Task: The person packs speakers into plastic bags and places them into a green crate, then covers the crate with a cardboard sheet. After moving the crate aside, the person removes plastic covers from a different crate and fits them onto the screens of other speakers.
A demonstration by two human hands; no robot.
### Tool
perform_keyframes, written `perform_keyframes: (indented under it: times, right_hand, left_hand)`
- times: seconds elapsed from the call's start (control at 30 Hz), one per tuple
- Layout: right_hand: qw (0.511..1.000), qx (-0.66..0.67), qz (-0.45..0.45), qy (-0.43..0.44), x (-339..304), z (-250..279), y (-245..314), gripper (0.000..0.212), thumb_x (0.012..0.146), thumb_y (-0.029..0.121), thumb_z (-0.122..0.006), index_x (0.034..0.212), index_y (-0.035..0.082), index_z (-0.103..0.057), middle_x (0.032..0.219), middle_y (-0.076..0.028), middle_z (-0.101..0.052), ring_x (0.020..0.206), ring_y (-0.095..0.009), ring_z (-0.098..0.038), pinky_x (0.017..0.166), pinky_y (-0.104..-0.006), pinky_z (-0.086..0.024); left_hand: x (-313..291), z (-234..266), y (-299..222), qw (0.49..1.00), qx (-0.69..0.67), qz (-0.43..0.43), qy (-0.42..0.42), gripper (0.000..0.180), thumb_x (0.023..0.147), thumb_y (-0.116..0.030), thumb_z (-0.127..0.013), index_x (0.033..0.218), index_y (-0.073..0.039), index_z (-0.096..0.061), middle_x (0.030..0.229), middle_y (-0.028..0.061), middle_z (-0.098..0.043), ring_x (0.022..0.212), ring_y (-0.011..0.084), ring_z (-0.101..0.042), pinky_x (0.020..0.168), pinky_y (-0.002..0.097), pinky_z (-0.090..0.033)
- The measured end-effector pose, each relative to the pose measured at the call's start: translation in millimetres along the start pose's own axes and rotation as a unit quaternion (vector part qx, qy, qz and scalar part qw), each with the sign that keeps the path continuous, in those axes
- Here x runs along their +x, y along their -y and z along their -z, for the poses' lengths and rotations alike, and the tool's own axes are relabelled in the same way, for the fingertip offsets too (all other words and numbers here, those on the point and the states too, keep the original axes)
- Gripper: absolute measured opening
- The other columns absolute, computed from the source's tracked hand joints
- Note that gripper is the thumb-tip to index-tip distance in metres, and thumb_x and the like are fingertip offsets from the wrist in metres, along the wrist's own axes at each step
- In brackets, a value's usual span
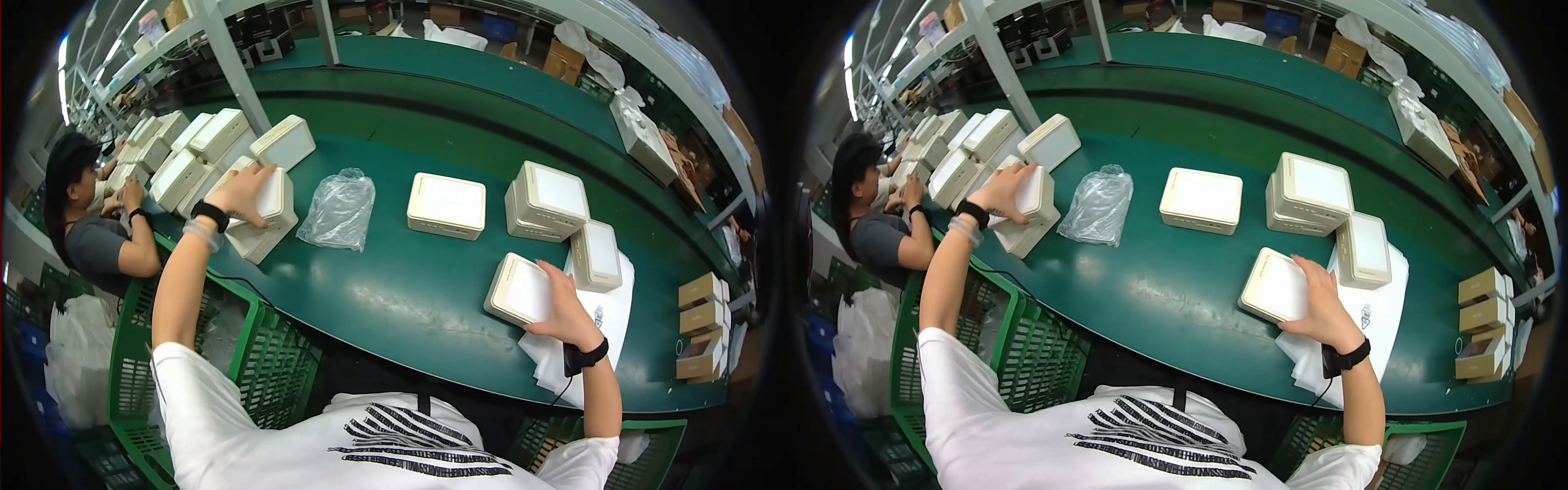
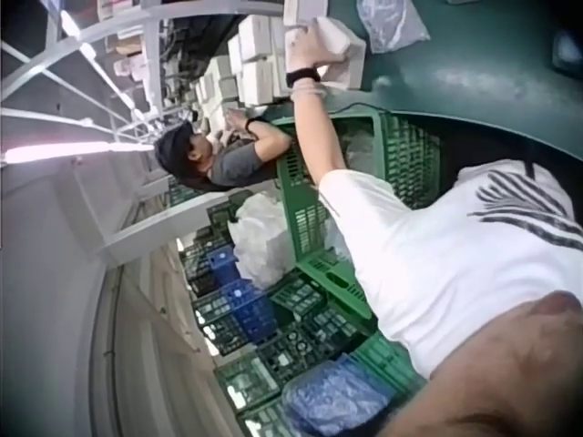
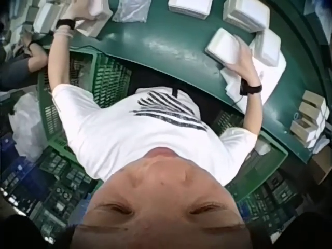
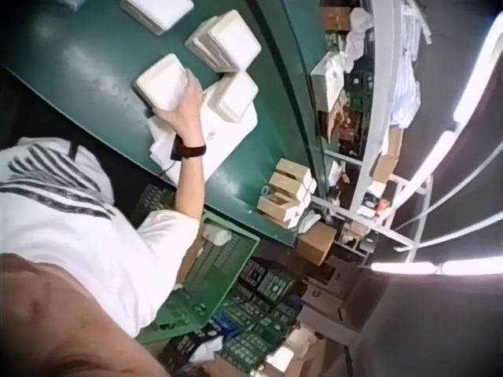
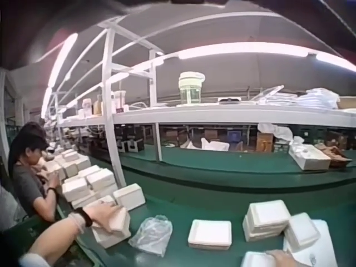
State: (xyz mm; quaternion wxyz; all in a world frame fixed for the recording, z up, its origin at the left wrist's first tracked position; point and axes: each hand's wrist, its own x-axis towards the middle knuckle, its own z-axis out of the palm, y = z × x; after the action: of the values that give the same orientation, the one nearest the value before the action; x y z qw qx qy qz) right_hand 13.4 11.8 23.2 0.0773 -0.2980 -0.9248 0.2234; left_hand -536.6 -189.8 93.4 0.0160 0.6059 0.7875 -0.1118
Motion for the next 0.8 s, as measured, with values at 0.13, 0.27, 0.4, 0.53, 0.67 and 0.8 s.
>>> perform_keyframes:
  times: [0.13, 0.27, 0.4, 0.53, 0.67, 0.8]
  right_hand:
    - [1.000, 0.011, 0.013, 0.002, 7, 2, 1, 0.107, 0.049, 0.019, -0.083, 0.140, 0.005, -0.029, 0.137, -0.020, -0.039, 0.126, -0.036, -0.038, 0.109, -0.0400, -0.030]
    - [0.999, 0.042, -0.018, 0.017, 14, 10, 3, 0.106, 0.049, 0.017, -0.083, 0.140, 0.005, -0.030, 0.136, -0.019, -0.040, 0.126, -0.035, -0.040, 0.108, -0.0382, -0.032]
    - [0.999, 0.050, -0.017, -0.003, 19, 9, -10, 0.106, 0.049, 0.014, -0.082, 0.140, 0.006, -0.030, 0.136, -0.016, -0.040, 0.126, -0.032, -0.041, 0.108, -0.0375, -0.033]
    - [0.999, 0.050, 0.000, 0.009, 22, 3, -6, 0.101, 0.053, 0.012, -0.082, 0.139, 0.005, -0.031, 0.140, -0.015, -0.039, 0.128, -0.031, -0.040, 0.109, -0.0375, -0.032]
    - [0.993, 0.090, -0.025, -0.069, -12, 5, -4, 0.088, 0.060, 0.013, -0.080, 0.137, 0.003, -0.036, 0.141, -0.015, -0.041, 0.130, -0.030, -0.040, 0.109, -0.0369, -0.031]
    - [0.988, 0.090, -0.075, -0.099, -48, 13, 0, 0.076, 0.067, 0.014, -0.078, 0.133, 0.002, -0.043, 0.140, -0.018, -0.043, 0.130, -0.032, -0.041, 0.109, -0.0369, -0.031]
  left_hand:
    - [-6, 5, -37, 0.975, -0.133, -0.096, -0.153, 0.107, 0.050, -0.042, -0.080, 0.138, -0.001, -0.034, 0.118, 0.0225, -0.049, 0.111, 0.0373, -0.047, 0.096, 0.0455, -0.038]
    - [6, 12, -160, 0.954, -0.142, -0.254, -0.076, 0.105, 0.051, -0.043, -0.079, 0.135, 0.003, -0.036, 0.120, 0.0246, -0.048, 0.111, 0.0404, -0.045, 0.096, 0.0465, -0.036]
    - [12, -16, -254, 0.938, -0.158, -0.304, -0.057, 0.103, 0.053, -0.043, -0.078, 0.136, 0.003, -0.037, 0.114, 0.0225, -0.049, 0.106, 0.0358, -0.047, 0.089, 0.0452, -0.037]
    - [20, -41, -286, 0.931, -0.207, -0.288, -0.087, 0.097, 0.059, -0.049, -0.077, 0.134, 0.001, -0.042, 0.115, 0.0223, -0.049, 0.106, 0.0364, -0.047, 0.088, 0.0454, -0.037]
    - [28, -35, -227, 0.953, -0.209, -0.137, -0.171, 0.090, 0.063, -0.057, -0.075, 0.128, -0.001, -0.049, 0.118, 0.0222, -0.051, 0.110, 0.0369, -0.047, 0.090, 0.0464, -0.038]
    - [31, -34, -81, 0.992, -0.022, 0.111, -0.050, 0.112, 0.047, -0.056, -0.083, 0.133, 0.000, -0.040, 0.109, 0.0229, -0.059, 0.100, 0.0363, -0.058, 0.085, 0.0443, -0.047]
